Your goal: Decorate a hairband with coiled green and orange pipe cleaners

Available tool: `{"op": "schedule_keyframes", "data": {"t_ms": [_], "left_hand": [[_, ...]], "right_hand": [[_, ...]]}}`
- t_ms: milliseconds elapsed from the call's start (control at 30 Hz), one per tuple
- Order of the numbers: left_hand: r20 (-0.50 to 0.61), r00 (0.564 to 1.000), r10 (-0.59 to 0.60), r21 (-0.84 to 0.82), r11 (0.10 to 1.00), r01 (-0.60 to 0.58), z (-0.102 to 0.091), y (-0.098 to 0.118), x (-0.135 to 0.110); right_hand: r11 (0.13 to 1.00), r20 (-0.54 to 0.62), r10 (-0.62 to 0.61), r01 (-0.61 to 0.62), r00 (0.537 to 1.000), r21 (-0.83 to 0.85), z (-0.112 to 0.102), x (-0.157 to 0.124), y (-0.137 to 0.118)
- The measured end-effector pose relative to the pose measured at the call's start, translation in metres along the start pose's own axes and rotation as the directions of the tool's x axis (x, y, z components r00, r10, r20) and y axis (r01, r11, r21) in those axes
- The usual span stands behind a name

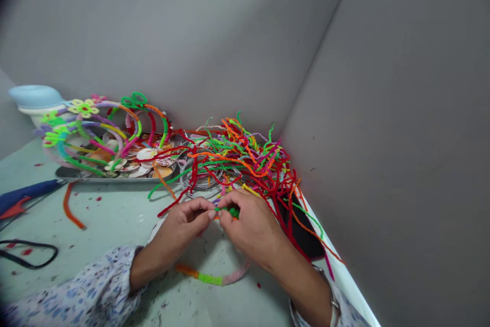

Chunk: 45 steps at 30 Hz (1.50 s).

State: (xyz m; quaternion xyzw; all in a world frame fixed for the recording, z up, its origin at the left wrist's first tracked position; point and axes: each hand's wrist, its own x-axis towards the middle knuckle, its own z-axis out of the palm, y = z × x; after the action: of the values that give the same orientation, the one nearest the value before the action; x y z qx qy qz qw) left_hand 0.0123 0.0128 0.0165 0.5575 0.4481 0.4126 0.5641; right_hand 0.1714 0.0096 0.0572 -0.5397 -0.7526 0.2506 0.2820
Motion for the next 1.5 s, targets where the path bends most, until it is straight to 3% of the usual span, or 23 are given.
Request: {"op": "schedule_keyframes", "data": {"t_ms": [400, 500, 633, 833, 1067, 1500], "left_hand": [[-0.019, 1.000, 0.020, 0.021, 1.000, -0.020, 0.000, -0.006, 0.003], [0.011, 1.000, -0.013, -0.018, 1.000, 0.013, -0.001, -0.006, 0.003], [0.108, 0.991, -0.082, -0.145, 0.985, 0.097, -0.002, -0.003, 0.002], [0.084, 0.987, -0.140, -0.226, 0.962, 0.156, -0.002, -0.005, 0.003], [0.062, 0.989, -0.137, -0.170, 0.975, 0.146, -0.003, -0.006, 0.003], [0.058, 0.991, -0.125, -0.142, 0.981, 0.132, -0.002, -0.003, 0.002]], "right_hand": [[0.990, -0.071, -0.016, 0.006, 0.997, -0.141, 0.010, -0.002, -0.004], [0.996, -0.050, 0.010, -0.015, 0.999, -0.091, 0.008, 0.000, 0.001], [0.995, 0.062, 0.071, -0.075, 0.996, 0.068, -0.002, 0.005, 0.011], [0.997, 0.110, 0.037, -0.044, 0.993, 0.065, -0.008, 0.005, 0.013], [0.995, 0.067, 0.060, -0.065, 0.996, 0.072, 0.001, 0.005, 0.009], [0.980, 0.092, 0.137, -0.148, 0.986, 0.131, 0.005, 0.005, 0.005]]}}
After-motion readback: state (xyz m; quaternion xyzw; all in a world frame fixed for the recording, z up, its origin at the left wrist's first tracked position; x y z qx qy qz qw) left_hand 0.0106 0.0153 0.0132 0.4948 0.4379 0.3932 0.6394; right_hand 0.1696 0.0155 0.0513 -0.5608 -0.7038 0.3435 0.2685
